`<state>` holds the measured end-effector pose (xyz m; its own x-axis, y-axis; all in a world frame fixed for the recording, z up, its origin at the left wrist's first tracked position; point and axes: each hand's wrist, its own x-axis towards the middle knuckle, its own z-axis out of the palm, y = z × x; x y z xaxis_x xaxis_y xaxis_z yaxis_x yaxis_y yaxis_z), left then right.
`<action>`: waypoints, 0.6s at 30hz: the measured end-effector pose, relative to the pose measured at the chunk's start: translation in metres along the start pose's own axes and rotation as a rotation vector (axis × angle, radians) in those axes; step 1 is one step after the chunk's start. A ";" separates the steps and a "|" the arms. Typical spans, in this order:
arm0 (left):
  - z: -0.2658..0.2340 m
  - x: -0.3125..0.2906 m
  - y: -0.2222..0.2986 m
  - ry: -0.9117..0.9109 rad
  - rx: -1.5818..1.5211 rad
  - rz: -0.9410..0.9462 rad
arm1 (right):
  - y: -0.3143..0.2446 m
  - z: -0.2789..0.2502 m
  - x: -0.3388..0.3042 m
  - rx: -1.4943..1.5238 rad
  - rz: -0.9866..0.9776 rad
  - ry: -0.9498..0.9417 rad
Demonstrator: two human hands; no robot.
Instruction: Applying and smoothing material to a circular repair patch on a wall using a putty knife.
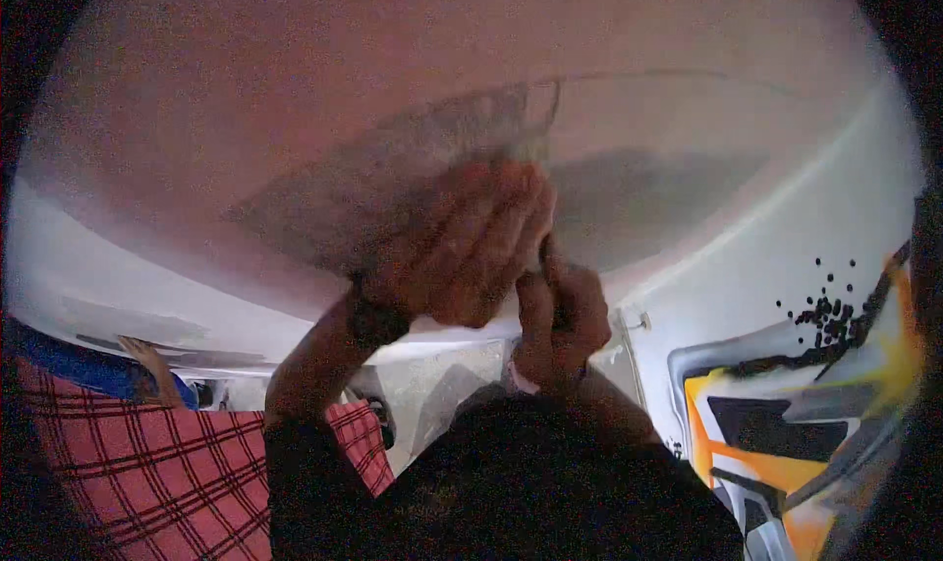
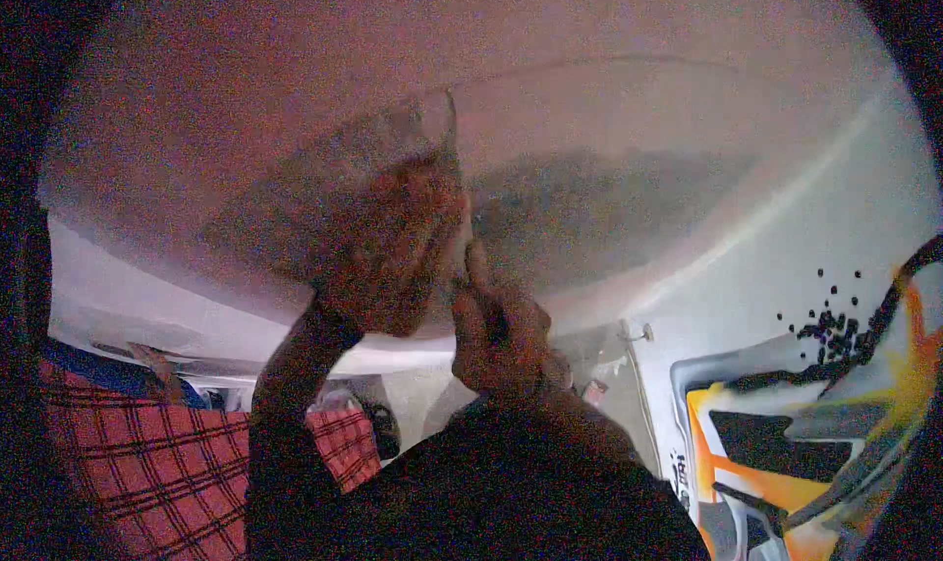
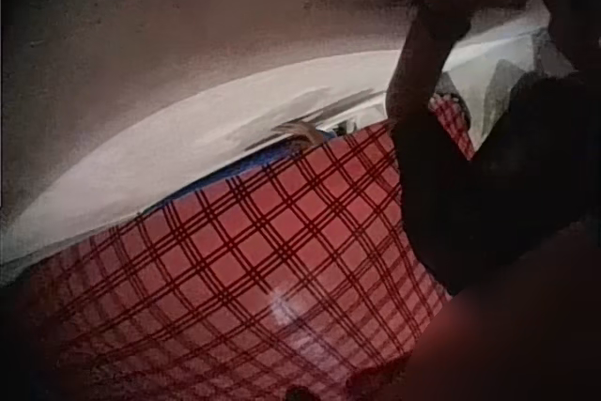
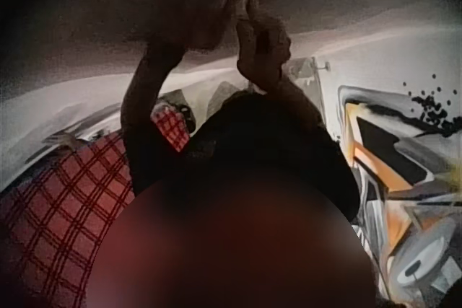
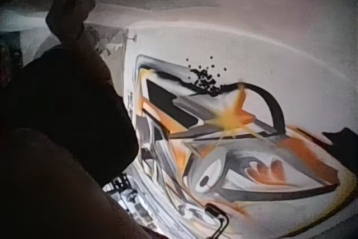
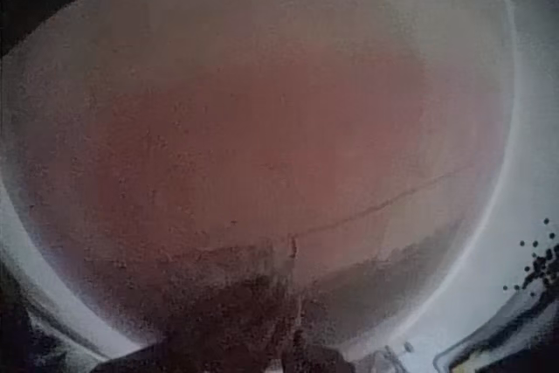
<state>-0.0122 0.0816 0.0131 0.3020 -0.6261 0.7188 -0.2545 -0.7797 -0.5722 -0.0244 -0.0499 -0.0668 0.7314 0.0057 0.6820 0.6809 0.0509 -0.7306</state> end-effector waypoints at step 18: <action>-0.024 0.023 -0.007 -0.098 0.007 -0.022 | -0.011 -0.009 0.031 0.021 -0.098 -0.035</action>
<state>-0.0257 0.0725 0.0432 0.3961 -0.6067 0.6892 -0.2403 -0.7930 -0.5599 -0.0088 -0.0589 -0.0373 0.6589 0.0341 0.7514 0.7482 0.0740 -0.6594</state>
